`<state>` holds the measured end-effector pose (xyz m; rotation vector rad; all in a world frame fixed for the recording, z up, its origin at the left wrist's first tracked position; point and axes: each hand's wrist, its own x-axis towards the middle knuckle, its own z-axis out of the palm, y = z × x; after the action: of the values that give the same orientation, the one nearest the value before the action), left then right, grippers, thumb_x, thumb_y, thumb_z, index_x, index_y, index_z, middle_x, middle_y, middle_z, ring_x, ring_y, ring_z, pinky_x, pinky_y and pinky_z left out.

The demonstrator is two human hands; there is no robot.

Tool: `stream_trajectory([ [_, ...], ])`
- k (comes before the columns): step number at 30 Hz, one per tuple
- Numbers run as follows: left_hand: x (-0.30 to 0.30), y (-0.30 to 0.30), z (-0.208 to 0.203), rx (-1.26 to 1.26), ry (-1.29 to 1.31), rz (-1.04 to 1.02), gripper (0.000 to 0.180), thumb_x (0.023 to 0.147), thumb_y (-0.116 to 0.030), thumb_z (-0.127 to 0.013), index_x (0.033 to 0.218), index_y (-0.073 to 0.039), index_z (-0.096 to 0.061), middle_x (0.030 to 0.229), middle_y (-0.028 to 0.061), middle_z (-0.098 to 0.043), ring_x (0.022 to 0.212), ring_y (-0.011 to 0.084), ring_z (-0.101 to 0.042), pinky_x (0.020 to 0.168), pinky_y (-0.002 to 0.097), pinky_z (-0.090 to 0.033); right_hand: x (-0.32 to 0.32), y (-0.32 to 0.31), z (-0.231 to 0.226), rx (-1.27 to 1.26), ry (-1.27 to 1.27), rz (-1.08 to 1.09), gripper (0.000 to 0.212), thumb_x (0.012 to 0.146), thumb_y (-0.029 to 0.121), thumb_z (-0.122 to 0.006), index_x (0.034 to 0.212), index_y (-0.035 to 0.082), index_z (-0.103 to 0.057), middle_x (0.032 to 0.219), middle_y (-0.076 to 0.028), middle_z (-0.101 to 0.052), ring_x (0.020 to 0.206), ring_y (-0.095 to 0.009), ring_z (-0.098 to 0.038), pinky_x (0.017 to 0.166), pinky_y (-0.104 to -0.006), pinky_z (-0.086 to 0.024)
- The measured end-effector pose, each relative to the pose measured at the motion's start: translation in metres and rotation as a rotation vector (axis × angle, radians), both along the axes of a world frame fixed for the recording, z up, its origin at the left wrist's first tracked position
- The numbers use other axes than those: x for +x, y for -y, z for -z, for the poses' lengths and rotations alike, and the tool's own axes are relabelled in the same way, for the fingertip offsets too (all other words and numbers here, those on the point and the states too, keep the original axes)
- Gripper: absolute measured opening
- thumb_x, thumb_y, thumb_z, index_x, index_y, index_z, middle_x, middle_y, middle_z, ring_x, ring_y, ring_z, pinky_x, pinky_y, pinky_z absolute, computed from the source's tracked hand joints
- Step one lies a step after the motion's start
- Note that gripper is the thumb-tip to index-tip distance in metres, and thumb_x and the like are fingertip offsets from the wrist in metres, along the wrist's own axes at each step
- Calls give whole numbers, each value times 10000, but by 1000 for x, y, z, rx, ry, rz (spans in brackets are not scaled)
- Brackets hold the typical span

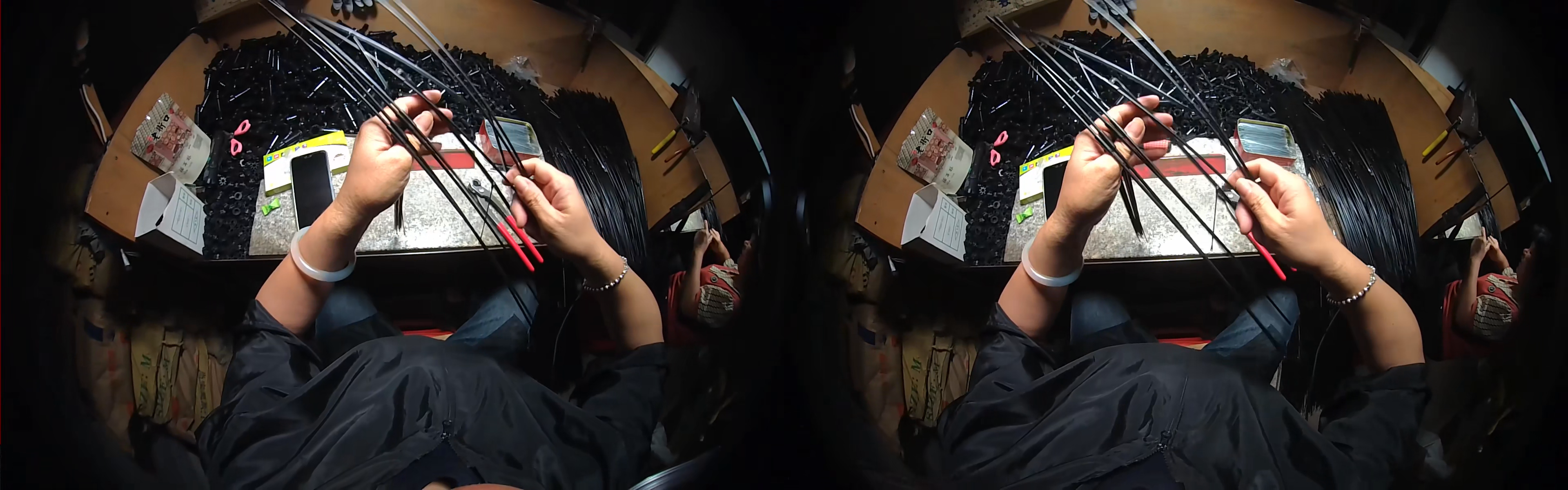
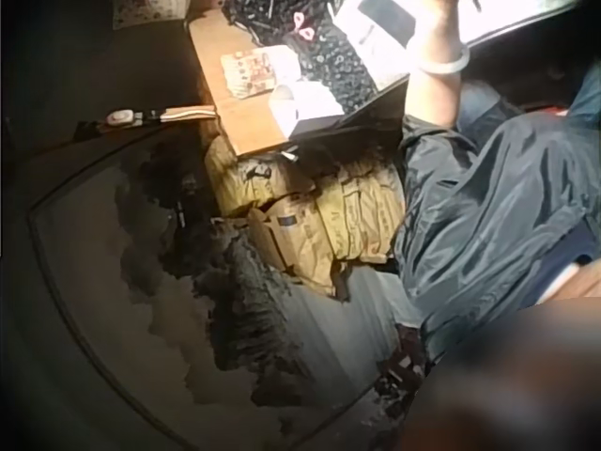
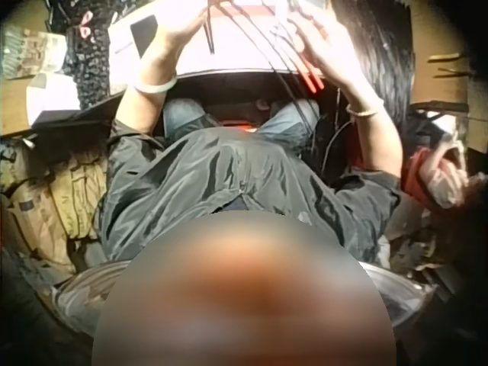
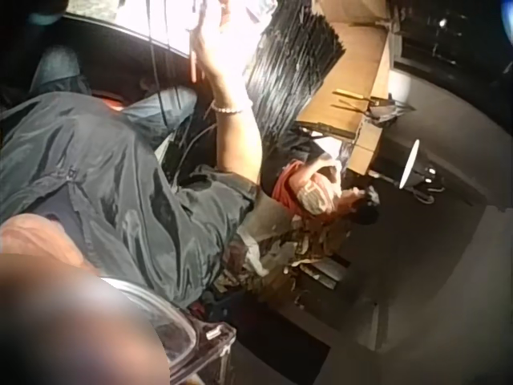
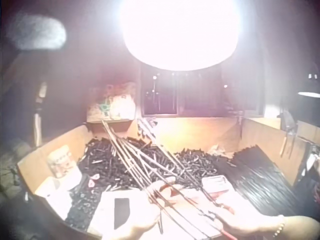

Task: Assembling and securing black wire bundles at a workbench using pliers.

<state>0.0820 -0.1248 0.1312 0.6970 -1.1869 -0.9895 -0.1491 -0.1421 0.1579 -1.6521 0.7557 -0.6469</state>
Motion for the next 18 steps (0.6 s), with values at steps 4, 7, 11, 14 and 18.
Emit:
stream_trajectory([
  [4, -3, 1, 0, 2, -46, -25, 296, 946, -215, -487, 1152, -2, -498, 1015, 124, -615, 911, 178, -614, 780, 292, -524, 1, 0, 5, 149, -24, -39, 180, 969, 173, -434, 1047, 29, -510, 593, 19, -529, 410, -23, -396, 389, -160, -306],
  [7, 3, -4, -2, 55, -75, 28, 211, 945, -219, -490, 1002, -18, -520, 935, 113, -617, 860, 178, -625, 751, 305, -530, 5, -4, 8, 97, 48, -17, 171, 972, 163, -422, 1054, 32, -495, 607, 3, -526, 389, -40, -382, 365, -168, -292],
  [11, 1, -1, 3, 14, -56, 107, 179, 932, -210, -518, 913, -32, -518, 856, 96, -618, 800, 173, -634, 713, 306, -537, 11, -7, 9, 141, 94, -54, 160, 972, 162, -423, 1046, 34, -486, 625, -21, -549, 389, -41, -386, 366, -158, -295],
  [14, -1, -5, -2, 22, -31, 90, 155, 922, -187, -535, 900, -34, -522, 821, 87, -621, 774, 168, -638, 703, 313, -540, 9, 1, 13, 74, 167, -15, 148, 971, 161, -426, 1029, 37, -483, 651, -46, -565, 389, -48, -395, 366, -158, -307],
  [18, 2, -5, 4, -13, 51, 27, 174, 926, -198, -530, 921, -25, -520, 842, 100, -637, 763, 176, -645, 708, 311, -544, 4, 0, 8, 160, 264, 32, 172, 989, 197, -364, 1014, 46, -442, 758, -124, -614, 468, -110, -567, 384, -162, -412],
])
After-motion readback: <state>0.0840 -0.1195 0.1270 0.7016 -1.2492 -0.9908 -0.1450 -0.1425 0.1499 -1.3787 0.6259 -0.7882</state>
